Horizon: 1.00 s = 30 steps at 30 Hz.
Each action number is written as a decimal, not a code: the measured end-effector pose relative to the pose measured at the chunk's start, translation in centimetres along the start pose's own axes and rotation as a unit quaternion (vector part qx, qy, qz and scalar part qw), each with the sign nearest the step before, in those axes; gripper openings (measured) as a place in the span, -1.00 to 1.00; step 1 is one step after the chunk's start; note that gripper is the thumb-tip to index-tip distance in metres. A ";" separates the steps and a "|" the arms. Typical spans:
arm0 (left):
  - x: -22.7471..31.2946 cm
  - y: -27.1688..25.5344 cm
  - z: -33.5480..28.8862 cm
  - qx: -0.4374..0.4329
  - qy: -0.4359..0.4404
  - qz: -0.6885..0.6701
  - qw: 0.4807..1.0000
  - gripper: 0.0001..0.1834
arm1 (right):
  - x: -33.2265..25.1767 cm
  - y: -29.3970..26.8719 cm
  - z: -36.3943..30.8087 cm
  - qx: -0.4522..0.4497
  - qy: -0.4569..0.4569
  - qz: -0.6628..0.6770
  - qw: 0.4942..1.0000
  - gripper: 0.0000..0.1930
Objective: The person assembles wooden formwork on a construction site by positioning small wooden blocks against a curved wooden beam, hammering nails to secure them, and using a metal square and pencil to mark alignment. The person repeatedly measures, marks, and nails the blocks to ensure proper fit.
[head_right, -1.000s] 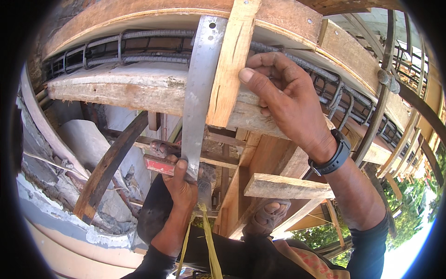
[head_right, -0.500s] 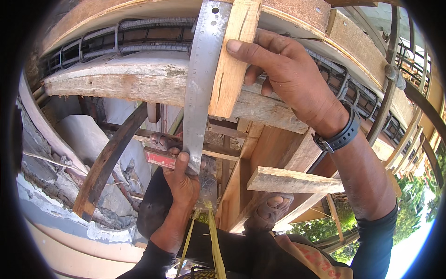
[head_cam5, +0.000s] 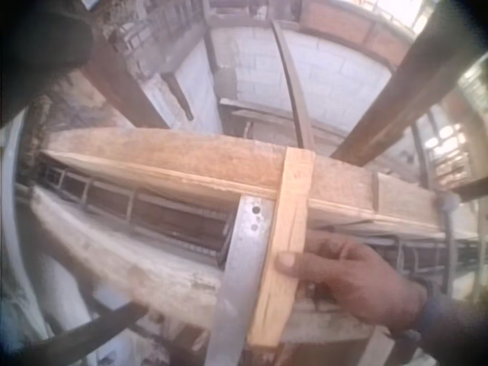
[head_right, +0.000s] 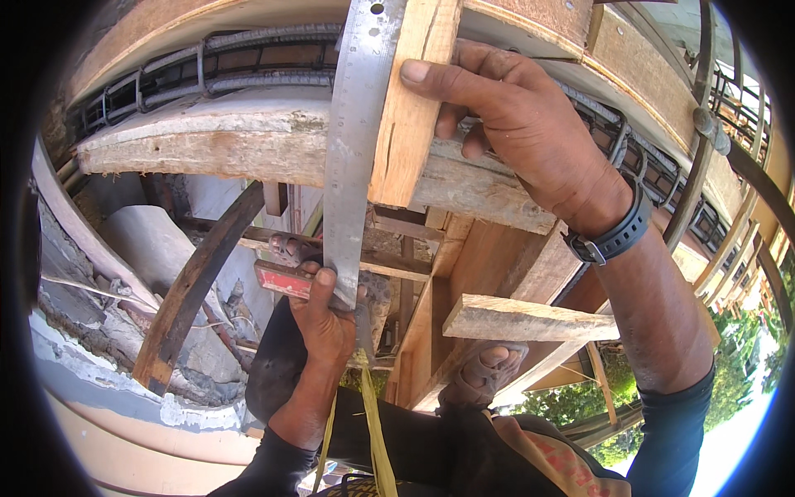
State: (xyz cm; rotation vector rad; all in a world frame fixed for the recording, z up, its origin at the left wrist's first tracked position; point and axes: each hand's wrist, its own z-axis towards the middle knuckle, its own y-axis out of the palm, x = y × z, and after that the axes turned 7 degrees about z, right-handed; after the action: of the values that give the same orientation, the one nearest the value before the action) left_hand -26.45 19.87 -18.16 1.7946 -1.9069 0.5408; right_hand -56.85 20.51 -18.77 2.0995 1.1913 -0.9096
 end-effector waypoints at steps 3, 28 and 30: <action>0.0 0.0 0.0 -0.001 -0.002 0.008 1.000 -0.74 | 0.0 0.0 0.0 0.006 0.003 0.005 1.000 -0.54; 0.1 -0.1 0.4 0.002 -0.007 0.030 1.000 -0.72 | 1.5 2.9 -7.6 0.052 -0.155 -0.465 0.870 -0.18; -0.5 -0.4 0.7 -0.005 0.012 0.026 1.000 -0.72 | 1.6 2.9 -7.8 0.050 -0.147 -0.468 0.870 -0.16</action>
State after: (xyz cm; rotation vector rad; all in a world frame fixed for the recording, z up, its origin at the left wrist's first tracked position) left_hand -26.06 19.85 -18.98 1.7294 -1.9407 0.5666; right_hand -51.50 25.68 -14.80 1.2853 2.0425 -1.6519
